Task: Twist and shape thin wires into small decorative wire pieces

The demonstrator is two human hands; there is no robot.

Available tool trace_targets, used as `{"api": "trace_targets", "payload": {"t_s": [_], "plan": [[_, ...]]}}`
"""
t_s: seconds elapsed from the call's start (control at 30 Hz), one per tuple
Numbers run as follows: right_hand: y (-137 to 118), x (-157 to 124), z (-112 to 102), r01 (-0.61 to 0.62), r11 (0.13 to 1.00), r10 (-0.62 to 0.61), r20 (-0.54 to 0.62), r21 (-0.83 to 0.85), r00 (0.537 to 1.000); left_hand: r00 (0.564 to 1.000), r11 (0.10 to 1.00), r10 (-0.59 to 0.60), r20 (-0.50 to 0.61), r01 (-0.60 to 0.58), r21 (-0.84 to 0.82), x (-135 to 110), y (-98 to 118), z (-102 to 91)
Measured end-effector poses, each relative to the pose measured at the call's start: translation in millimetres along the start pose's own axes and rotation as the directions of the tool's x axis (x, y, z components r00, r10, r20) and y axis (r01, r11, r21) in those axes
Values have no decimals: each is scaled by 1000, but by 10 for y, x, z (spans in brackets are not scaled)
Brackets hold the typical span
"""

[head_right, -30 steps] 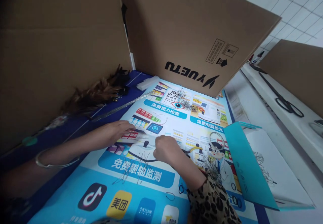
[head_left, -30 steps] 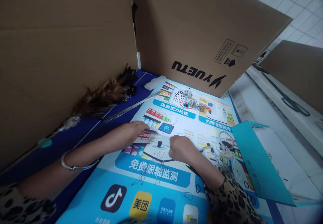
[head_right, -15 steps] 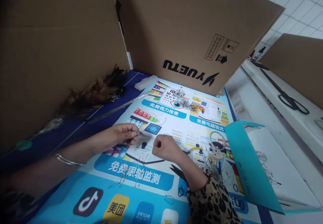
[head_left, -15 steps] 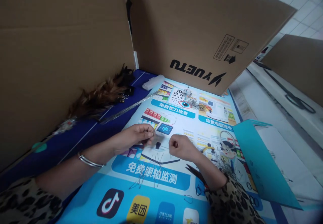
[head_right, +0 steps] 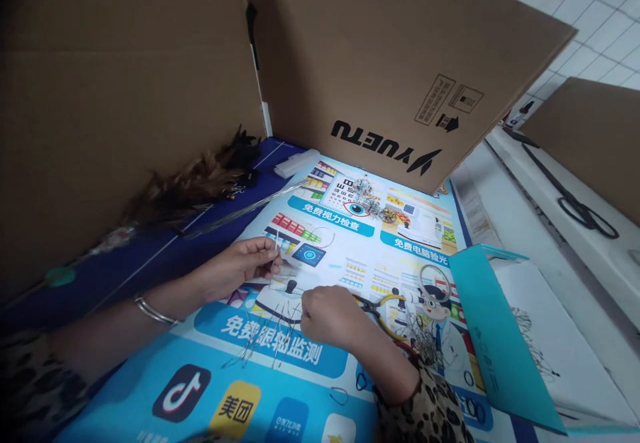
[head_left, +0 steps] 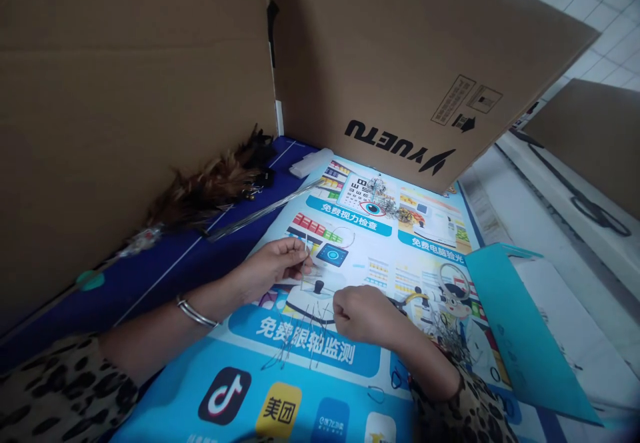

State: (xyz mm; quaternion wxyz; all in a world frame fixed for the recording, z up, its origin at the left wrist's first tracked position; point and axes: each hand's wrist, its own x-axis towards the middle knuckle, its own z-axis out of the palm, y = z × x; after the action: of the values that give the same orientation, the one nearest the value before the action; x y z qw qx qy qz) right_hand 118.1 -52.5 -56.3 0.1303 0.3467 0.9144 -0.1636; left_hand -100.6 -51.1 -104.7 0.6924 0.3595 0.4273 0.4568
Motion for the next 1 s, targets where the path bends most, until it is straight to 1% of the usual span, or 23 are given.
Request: {"api": "trace_targets", "payload": {"t_s": [0.07, 0.13, 0.2, 0.3, 0.43, 0.5, 0.57, 0.7, 0.8, 0.87, 0.9, 0.93, 1.0], "plan": [[0, 19, -33, -39, 999, 39, -37, -4, 999, 993, 996, 83, -78, -86, -29, 22, 8, -18], [-14, 54, -60, -68, 997, 66, -95, -21, 993, 978, 986, 150, -148, -160, -57, 44, 12, -41], [-47, 102, -72, -64, 996, 55, -129, -66, 990, 961, 974, 189, -200, -210, -88, 61, 12, -61], [-129, 196, -59, -35, 982, 12, -124, -186, 992, 942, 959, 226, -250, -260, -110, 77, 3, -76], [-242, 338, -29, -29, 944, -11, -118, -329, 993, 916, 942, 283, -283, -320, -95, 96, -11, -79], [-267, 407, -21, -7, 932, -30, -98, -361, 995, 910, 938, 296, -291, -335, -93, 106, -9, -85], [-256, 464, -19, 7, 937, -35, -73, -350, 997, 903, 933, 306, -303, -347, -91, 112, -2, -95], [-141, 498, -16, -71, 964, 51, -83, -256, 995, 885, 924, 332, -326, -375, -75, 109, 14, -115], [-18, 442, 12, -128, 983, 109, -144, -133, 984, 885, 923, 339, -320, -379, -70, 95, 25, -109], [68, 393, 56, -132, 990, 140, -216, 49, 966, 892, 927, 344, -292, -372, -47, 78, 30, -90], [110, 372, 84, -117, 980, 155, -253, 160, 955, 902, 933, 340, -268, -360, -28, 67, 32, -75], [150, 356, 114, -93, 958, 171, -280, 272, 945, 915, 941, 328, -235, -339, -6, 55, 33, -57], [222, 337, 171, -37, 865, 211, -296, 501, 932, 949, 961, 276, -154, -274, 38, 32, 34, -8]]}}
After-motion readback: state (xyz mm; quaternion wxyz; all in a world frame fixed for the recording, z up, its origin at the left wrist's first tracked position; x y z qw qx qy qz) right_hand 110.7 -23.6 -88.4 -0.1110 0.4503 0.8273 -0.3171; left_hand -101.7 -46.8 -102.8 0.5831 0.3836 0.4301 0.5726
